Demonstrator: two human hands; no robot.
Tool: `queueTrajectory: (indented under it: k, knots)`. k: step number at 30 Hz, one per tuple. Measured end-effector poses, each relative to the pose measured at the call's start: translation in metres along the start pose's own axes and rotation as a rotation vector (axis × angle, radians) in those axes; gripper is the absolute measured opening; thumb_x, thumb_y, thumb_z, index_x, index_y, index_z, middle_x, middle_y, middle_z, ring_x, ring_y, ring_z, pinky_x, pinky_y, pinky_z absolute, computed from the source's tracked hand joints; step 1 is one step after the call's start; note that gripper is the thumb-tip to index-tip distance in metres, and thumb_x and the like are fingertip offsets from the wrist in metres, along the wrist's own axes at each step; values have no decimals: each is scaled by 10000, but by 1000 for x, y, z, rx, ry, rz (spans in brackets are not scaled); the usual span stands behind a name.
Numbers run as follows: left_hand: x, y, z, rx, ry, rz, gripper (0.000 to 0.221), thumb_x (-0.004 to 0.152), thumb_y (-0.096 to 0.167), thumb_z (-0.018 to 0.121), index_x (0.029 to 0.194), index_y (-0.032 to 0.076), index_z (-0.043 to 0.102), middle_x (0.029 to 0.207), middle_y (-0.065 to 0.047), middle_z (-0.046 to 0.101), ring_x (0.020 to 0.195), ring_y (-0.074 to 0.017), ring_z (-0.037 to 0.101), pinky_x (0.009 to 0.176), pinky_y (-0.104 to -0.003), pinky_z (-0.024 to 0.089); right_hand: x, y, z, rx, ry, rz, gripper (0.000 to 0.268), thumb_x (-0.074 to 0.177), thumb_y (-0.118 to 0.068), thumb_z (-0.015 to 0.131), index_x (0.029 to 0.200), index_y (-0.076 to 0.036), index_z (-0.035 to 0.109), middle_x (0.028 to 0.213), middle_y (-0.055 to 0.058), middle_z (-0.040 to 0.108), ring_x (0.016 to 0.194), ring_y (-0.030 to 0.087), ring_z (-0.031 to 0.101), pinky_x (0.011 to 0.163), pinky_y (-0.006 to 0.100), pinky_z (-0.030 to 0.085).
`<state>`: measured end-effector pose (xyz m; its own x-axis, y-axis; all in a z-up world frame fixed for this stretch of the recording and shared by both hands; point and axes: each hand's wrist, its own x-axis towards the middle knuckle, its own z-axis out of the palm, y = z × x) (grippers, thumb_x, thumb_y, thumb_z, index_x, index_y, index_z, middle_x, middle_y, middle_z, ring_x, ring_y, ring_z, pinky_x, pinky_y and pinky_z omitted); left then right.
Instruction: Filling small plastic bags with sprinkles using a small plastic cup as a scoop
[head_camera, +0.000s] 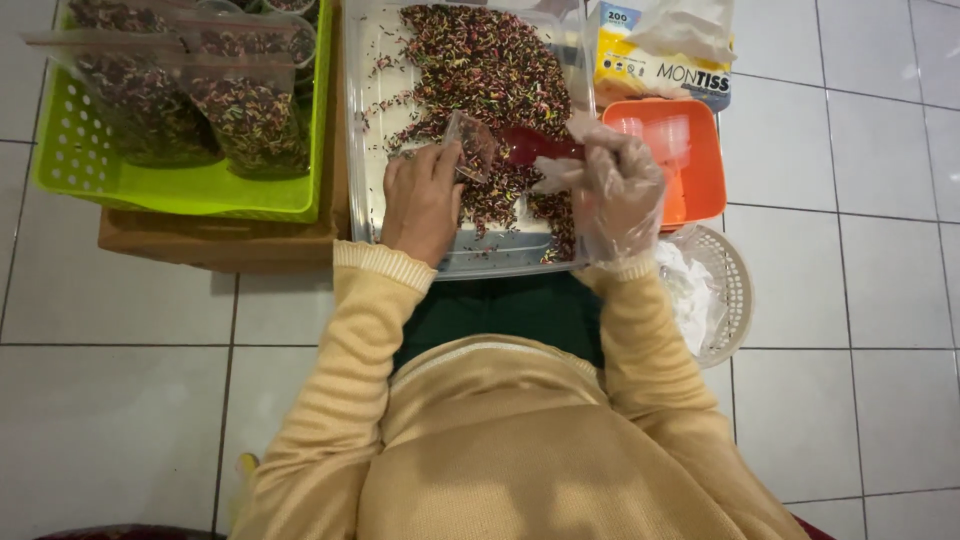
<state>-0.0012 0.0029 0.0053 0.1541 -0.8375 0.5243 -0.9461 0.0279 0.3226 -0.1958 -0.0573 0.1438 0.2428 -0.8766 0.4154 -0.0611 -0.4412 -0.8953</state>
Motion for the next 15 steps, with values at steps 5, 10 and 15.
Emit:
queueTrajectory:
  k: [5, 10, 15]
  knots:
    - [0, 1, 0, -17, -21, -22, 555, 911, 193, 745, 1414, 93, 533, 1210, -129, 589, 999, -344, 680, 1037, -494, 379, 1, -36, 13, 3, 9, -116, 150, 1018, 24, 508, 1009, 18, 658, 789, 176, 672, 665, 200, 701, 632, 271, 610]
    - [0, 0, 0, -21, -42, -39, 590, 895, 184, 762, 1429, 111, 519, 1224, -123, 576, 1004, -357, 678, 1059, -498, 367, 2, -12, 11, -190, -83, -346, 158, 1029, 13, 574, 944, 17, 707, 745, 188, 711, 623, 246, 723, 571, 340, 607]
    - [0, 5, -7, -66, -94, -69, 552, 943, 130, 732, 1451, 89, 519, 1249, -140, 588, 1058, -362, 679, 1057, -517, 365, 1, 5, -7, -343, -15, -311, 121, 1004, -25, 626, 964, -62, 734, 761, 145, 747, 648, 223, 734, 594, 360, 601]
